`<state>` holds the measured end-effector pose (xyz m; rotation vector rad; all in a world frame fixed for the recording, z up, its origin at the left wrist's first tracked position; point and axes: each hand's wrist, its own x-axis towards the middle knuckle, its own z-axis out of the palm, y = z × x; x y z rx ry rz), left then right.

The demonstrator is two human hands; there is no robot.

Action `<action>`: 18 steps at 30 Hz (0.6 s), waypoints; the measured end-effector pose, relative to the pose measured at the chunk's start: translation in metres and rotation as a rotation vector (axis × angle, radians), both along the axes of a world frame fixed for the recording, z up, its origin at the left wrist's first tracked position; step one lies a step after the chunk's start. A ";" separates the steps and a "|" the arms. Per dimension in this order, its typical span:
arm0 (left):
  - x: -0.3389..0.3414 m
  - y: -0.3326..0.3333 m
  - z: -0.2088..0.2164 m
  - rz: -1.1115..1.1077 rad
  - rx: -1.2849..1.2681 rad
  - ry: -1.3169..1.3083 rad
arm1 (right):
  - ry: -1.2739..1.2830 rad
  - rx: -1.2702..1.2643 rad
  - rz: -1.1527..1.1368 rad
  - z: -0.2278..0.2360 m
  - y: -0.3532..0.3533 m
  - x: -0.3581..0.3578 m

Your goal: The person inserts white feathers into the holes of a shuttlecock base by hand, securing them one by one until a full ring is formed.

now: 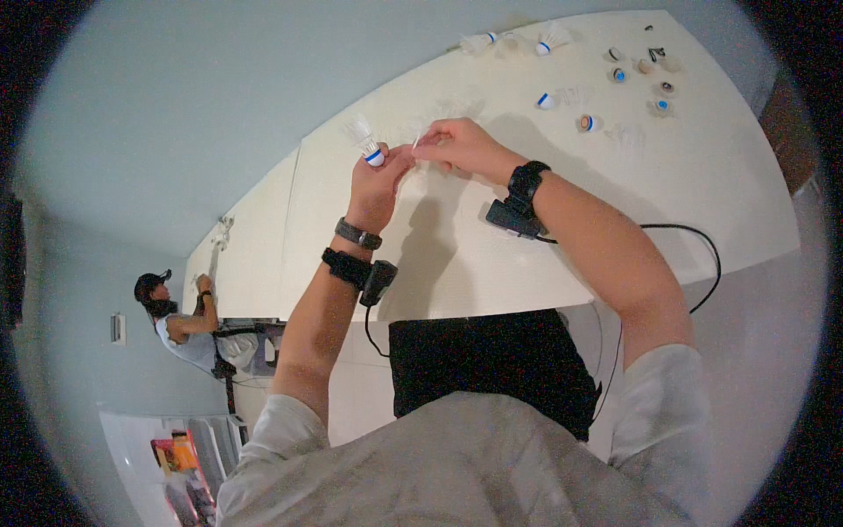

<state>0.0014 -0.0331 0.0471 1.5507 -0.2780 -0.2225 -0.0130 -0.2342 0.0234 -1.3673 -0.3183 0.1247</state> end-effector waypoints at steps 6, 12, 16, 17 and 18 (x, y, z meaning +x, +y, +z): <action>-0.005 0.000 -0.013 0.003 0.071 -0.105 | 0.037 -0.038 -0.017 -0.007 0.002 0.001; -0.001 0.011 -0.027 -0.093 -0.063 0.052 | 0.028 -0.068 0.010 -0.012 0.007 0.002; 0.003 0.019 -0.041 -0.105 -0.069 -0.041 | 0.044 -0.153 0.000 -0.012 0.016 0.000; 0.002 0.020 -0.042 -0.108 -0.079 -0.064 | 0.041 -0.179 -0.014 -0.012 0.018 0.000; 0.000 0.017 -0.038 -0.115 -0.087 -0.047 | 0.039 -0.206 -0.040 -0.011 0.015 -0.002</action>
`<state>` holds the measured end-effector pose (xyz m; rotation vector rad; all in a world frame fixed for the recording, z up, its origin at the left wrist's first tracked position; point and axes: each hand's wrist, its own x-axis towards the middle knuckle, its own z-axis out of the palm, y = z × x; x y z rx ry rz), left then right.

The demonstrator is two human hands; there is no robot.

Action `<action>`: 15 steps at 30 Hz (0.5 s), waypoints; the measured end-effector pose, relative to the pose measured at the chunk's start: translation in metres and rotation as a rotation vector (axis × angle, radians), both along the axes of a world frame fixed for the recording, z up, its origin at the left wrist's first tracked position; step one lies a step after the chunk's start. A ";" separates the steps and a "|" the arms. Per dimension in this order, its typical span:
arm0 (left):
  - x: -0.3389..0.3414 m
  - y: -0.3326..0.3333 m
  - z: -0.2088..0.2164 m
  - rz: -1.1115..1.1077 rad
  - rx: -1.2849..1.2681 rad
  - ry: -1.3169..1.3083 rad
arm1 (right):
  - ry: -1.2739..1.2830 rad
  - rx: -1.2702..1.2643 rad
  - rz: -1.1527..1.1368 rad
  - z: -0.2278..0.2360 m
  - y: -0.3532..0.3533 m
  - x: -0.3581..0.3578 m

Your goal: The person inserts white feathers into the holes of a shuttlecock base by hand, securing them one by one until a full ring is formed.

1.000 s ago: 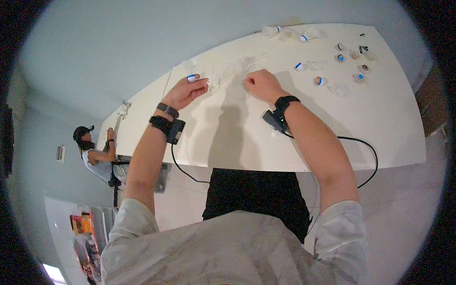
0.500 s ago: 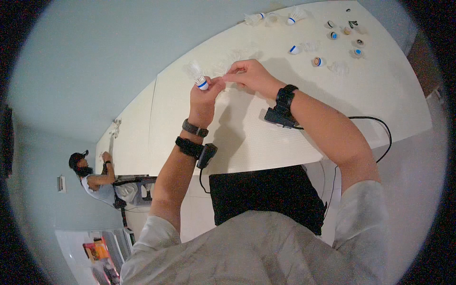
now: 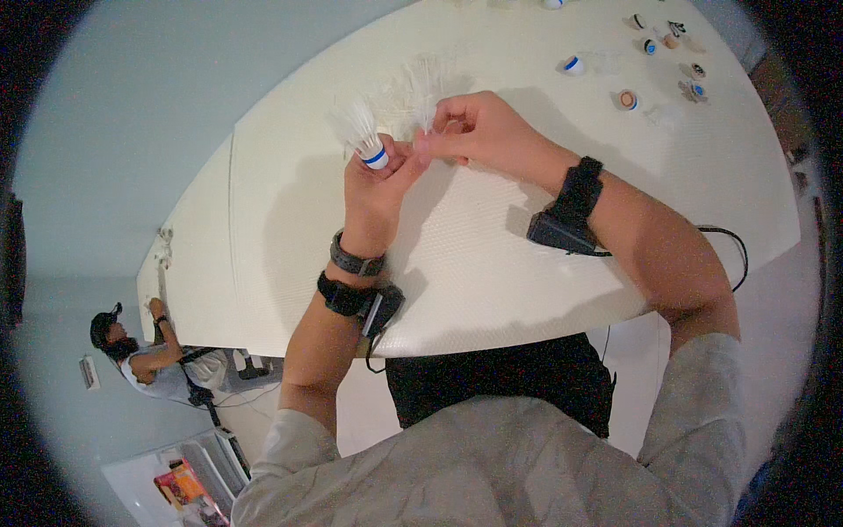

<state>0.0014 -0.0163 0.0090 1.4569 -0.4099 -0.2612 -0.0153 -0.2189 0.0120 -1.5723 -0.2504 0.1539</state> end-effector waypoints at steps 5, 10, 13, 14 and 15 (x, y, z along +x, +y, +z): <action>-0.007 0.000 0.004 0.035 0.012 0.056 | -0.054 -0.044 -0.075 -0.006 0.003 0.002; -0.007 0.002 0.003 0.071 0.069 0.014 | -0.071 -0.072 -0.129 -0.002 0.003 -0.003; -0.010 0.003 0.003 0.091 0.076 0.013 | -0.064 -0.065 -0.166 0.002 0.000 -0.006; -0.010 0.002 0.003 0.094 0.076 0.010 | -0.083 -0.059 -0.177 0.002 -0.001 -0.006; -0.010 0.003 0.003 0.094 0.077 0.013 | -0.102 -0.050 -0.185 0.002 -0.001 -0.005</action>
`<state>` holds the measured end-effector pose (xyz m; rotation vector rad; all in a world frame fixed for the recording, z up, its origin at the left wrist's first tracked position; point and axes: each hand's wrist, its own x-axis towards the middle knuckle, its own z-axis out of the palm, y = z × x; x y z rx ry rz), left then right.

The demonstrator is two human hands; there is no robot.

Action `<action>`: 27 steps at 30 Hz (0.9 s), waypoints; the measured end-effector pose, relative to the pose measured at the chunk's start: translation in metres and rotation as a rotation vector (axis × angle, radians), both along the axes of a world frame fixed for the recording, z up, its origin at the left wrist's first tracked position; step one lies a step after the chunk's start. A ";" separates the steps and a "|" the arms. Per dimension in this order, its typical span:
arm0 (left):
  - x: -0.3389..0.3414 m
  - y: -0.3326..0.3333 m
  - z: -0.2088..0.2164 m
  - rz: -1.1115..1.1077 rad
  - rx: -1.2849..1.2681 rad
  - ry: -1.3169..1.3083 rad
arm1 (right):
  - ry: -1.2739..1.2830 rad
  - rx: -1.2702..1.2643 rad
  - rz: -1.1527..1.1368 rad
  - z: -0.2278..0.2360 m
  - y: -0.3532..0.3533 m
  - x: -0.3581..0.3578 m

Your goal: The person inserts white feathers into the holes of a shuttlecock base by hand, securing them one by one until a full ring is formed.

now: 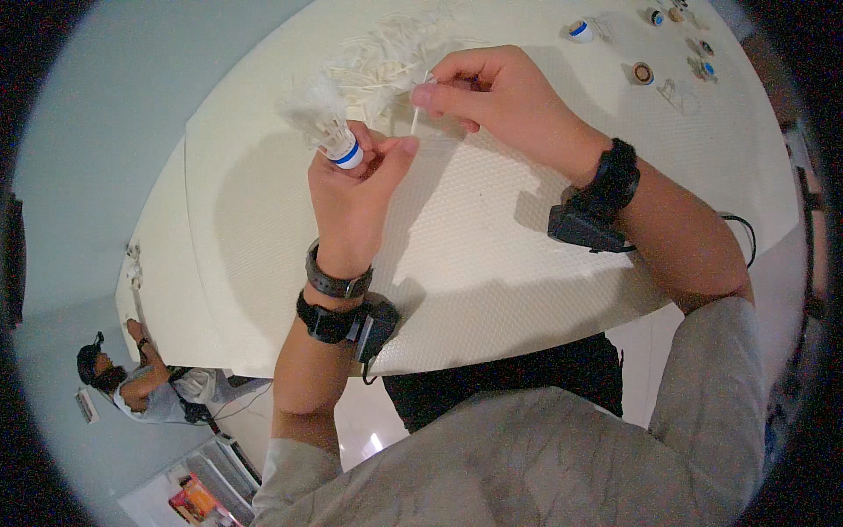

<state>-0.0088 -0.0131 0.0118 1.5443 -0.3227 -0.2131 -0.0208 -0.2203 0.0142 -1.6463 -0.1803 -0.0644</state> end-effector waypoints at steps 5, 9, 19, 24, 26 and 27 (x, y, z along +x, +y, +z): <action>0.000 0.001 0.001 -0.008 -0.047 0.031 | -0.008 -0.052 -0.023 0.000 -0.002 0.001; 0.001 0.001 -0.001 -0.015 -0.052 0.006 | -0.031 -0.052 0.010 -0.004 -0.005 0.003; 0.000 -0.001 -0.008 -0.013 0.067 -0.168 | -0.087 0.033 -0.171 0.000 -0.010 0.003; -0.002 -0.002 -0.004 -0.080 0.131 -0.127 | -0.081 0.065 -0.118 -0.007 -0.007 0.003; -0.003 -0.001 -0.003 -0.093 0.128 -0.112 | -0.078 0.045 -0.085 -0.004 -0.006 0.002; -0.004 -0.001 -0.002 -0.093 0.129 -0.112 | -0.076 0.024 -0.052 -0.003 -0.006 0.002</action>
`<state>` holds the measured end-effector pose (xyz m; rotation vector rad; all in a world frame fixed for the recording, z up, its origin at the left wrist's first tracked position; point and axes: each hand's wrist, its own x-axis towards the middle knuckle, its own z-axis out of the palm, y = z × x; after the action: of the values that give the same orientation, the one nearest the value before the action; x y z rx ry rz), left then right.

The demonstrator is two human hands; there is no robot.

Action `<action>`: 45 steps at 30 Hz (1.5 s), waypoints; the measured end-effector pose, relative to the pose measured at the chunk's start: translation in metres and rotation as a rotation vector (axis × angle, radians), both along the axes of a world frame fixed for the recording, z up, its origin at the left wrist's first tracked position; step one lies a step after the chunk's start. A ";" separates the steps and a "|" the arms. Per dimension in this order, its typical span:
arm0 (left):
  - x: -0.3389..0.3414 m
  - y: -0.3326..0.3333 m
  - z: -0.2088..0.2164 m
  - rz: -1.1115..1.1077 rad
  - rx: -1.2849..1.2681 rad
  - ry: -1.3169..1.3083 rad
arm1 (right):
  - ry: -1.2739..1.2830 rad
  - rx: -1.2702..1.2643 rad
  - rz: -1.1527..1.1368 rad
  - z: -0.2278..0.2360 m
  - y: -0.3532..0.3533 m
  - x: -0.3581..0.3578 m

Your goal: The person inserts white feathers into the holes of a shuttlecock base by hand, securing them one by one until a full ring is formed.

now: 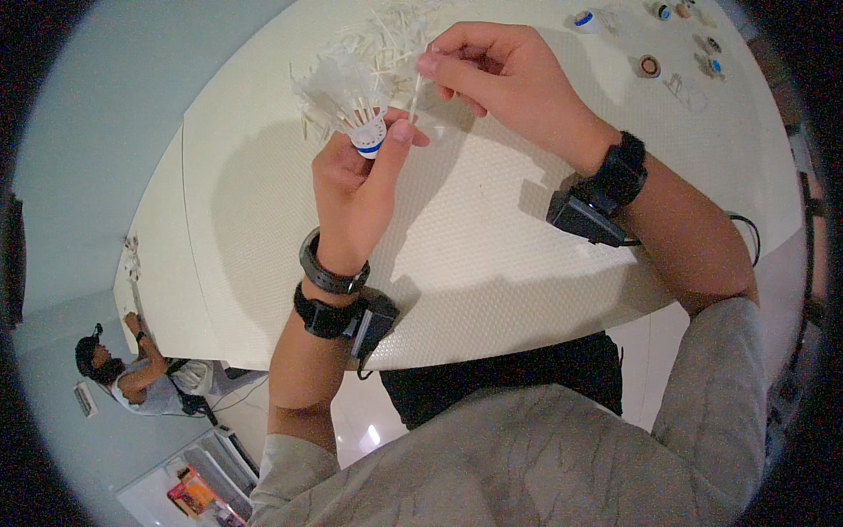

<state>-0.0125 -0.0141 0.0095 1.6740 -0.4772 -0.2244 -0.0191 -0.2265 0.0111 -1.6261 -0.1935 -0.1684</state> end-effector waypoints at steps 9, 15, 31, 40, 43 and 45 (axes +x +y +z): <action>-0.001 0.003 0.000 0.057 -0.054 0.011 | -0.044 -0.093 0.184 0.004 0.011 -0.006; -0.001 0.001 0.002 0.069 -0.033 0.040 | 0.015 -0.038 0.121 0.000 0.005 -0.003; 0.003 0.002 0.000 0.132 -0.045 0.053 | -0.076 0.092 0.021 0.003 0.009 0.002; 0.003 0.001 0.001 0.131 -0.093 0.045 | -0.024 -0.193 0.165 -0.003 0.012 0.002; 0.003 0.002 0.000 0.127 -0.068 0.048 | 0.007 -0.003 0.057 0.002 0.016 0.001; 0.003 0.002 -0.001 0.118 -0.055 0.048 | -0.009 0.057 0.010 -0.003 0.017 0.002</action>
<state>-0.0091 -0.0124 0.0090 1.6331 -0.3447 -0.1630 -0.0166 -0.2094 0.0082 -1.5681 -0.2021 -0.1728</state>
